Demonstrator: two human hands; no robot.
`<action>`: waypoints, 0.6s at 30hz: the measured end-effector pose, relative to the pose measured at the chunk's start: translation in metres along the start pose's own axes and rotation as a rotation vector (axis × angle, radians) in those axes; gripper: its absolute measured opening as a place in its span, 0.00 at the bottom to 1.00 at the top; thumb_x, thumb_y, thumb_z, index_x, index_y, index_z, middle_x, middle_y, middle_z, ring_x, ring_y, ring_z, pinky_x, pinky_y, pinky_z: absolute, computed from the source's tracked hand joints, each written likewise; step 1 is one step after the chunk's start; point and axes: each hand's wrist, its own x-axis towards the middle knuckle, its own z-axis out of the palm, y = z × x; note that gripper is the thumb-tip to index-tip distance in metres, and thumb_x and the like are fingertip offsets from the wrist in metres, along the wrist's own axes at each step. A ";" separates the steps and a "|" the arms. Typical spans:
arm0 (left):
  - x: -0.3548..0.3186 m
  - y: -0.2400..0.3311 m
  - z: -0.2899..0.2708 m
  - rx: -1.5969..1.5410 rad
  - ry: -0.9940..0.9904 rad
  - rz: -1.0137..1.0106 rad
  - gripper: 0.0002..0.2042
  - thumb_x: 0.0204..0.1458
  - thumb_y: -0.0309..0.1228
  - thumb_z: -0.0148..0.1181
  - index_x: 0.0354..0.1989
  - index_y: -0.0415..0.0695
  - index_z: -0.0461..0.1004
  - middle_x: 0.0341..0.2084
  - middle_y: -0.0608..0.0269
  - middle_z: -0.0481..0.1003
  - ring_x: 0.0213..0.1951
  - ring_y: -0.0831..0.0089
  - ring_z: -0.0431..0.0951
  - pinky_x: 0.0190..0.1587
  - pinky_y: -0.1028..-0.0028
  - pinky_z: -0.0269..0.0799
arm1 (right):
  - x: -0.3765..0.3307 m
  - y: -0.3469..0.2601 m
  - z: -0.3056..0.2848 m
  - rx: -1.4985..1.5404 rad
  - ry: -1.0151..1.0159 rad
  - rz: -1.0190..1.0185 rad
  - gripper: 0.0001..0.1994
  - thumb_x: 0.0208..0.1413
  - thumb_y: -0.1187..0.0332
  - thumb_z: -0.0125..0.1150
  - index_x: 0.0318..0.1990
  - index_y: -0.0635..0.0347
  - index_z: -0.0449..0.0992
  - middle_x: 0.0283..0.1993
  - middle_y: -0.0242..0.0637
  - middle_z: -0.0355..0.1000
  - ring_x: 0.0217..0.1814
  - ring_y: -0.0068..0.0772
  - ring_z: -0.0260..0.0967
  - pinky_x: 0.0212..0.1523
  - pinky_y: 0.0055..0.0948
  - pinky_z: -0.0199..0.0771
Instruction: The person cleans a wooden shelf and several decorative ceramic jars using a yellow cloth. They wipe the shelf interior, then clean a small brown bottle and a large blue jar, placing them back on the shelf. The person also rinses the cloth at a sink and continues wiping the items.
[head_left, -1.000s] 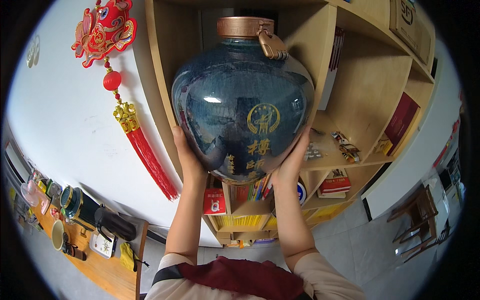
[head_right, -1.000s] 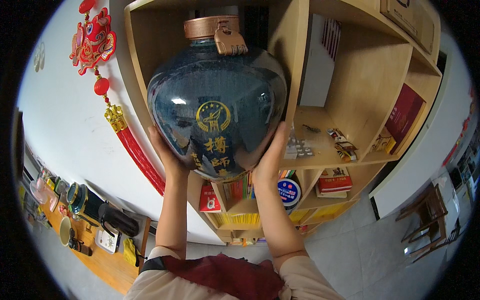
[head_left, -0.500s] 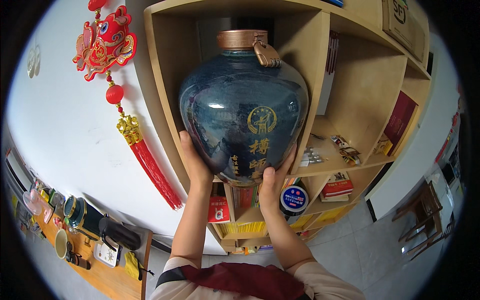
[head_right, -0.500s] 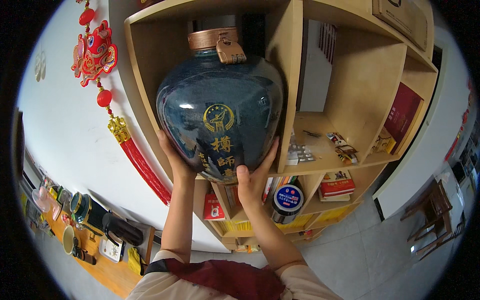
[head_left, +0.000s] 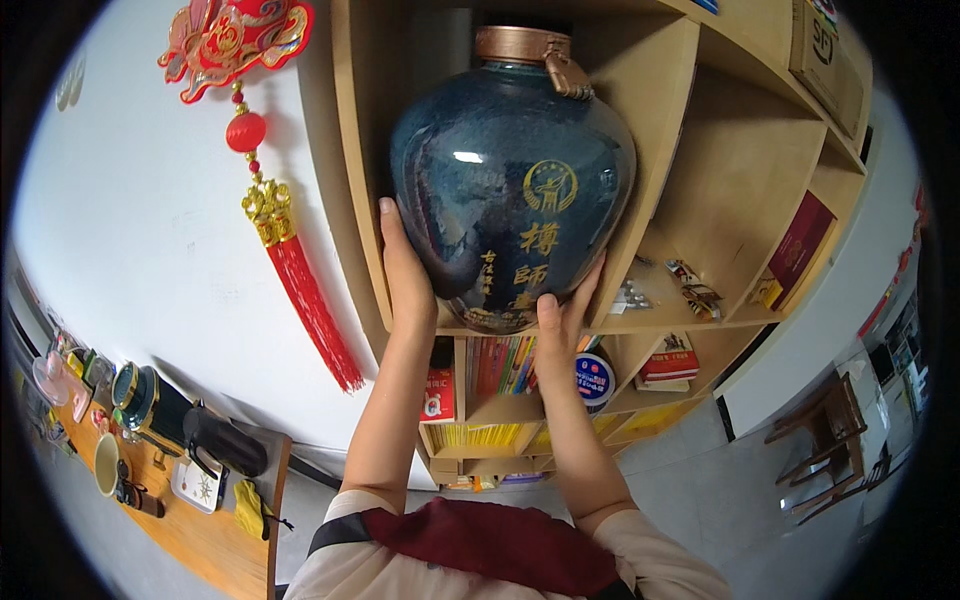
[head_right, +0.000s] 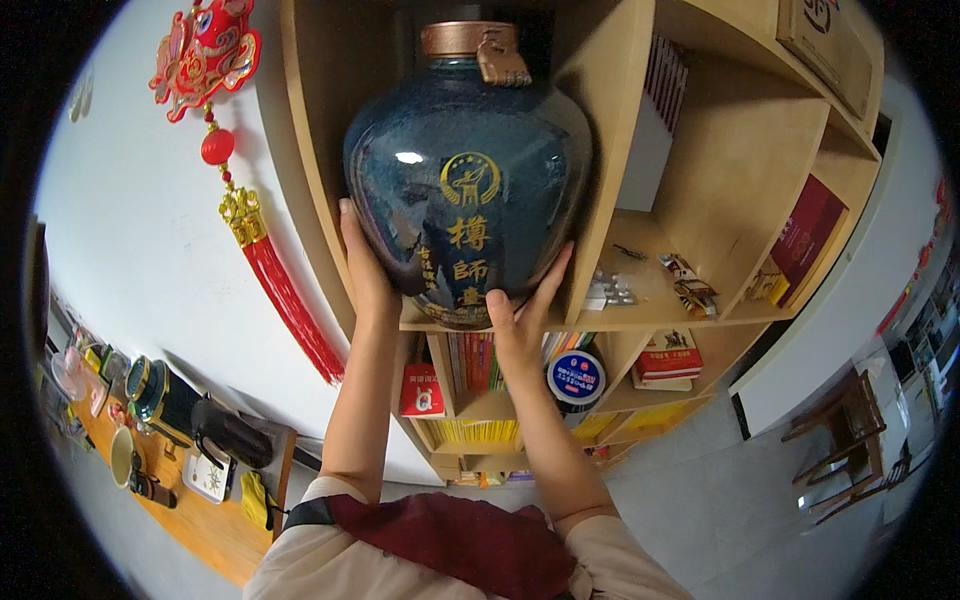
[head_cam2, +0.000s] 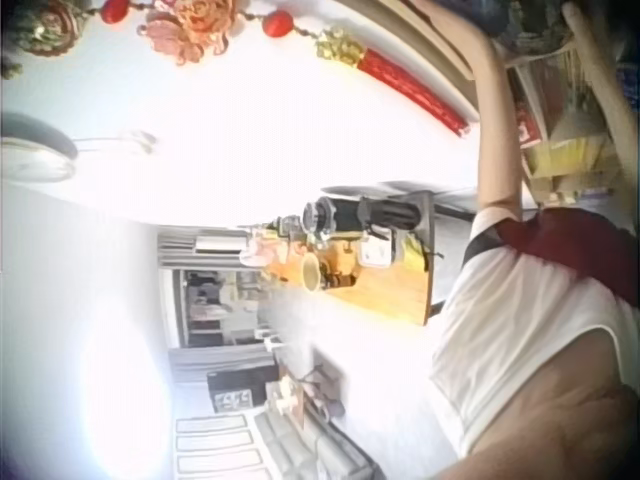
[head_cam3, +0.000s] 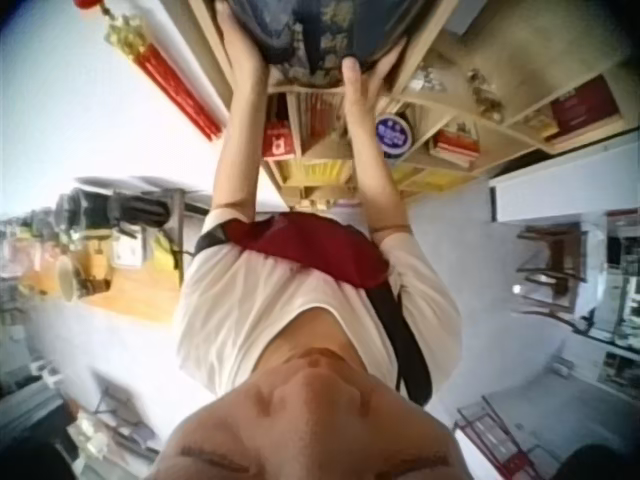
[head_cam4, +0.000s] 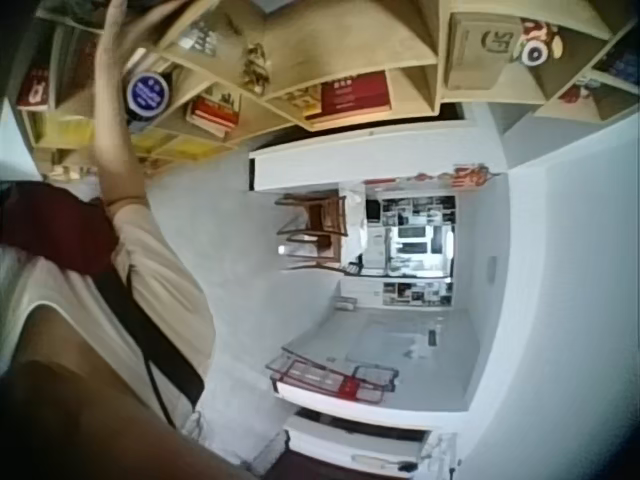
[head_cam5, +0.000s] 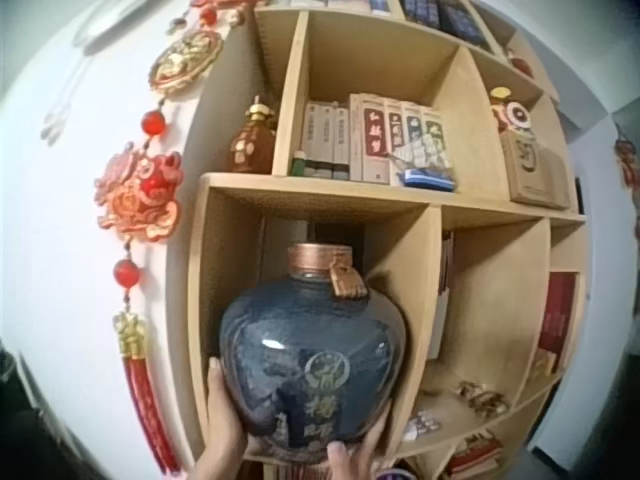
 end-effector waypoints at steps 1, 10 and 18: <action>-0.002 -0.001 -0.006 -0.014 -0.021 -0.017 0.31 0.56 0.55 0.40 0.57 0.41 0.60 0.54 0.57 0.63 0.53 0.66 0.63 0.59 0.73 0.51 | 0.002 -0.003 -0.002 0.070 -0.058 0.016 0.46 0.51 0.57 0.58 0.67 0.58 0.29 0.68 0.47 0.35 0.68 0.40 0.38 0.64 0.35 0.43; -0.095 -0.034 -0.027 1.113 -0.041 0.631 0.49 0.39 0.39 0.68 0.62 0.29 0.40 0.57 0.35 0.55 0.57 0.46 0.60 0.55 0.63 0.60 | -0.003 -0.008 -0.042 -0.368 -0.312 0.228 0.44 0.41 0.73 0.68 0.64 0.65 0.45 0.59 0.48 0.57 0.60 0.36 0.58 0.60 0.37 0.59; -0.083 -0.040 -0.032 1.011 -0.059 0.669 0.49 0.36 0.34 0.70 0.62 0.29 0.41 0.51 0.33 0.61 0.47 0.46 0.69 0.45 0.65 0.69 | 0.000 -0.012 -0.034 -0.404 -0.249 0.241 0.44 0.39 0.76 0.69 0.63 0.68 0.47 0.60 0.48 0.57 0.61 0.37 0.58 0.59 0.32 0.61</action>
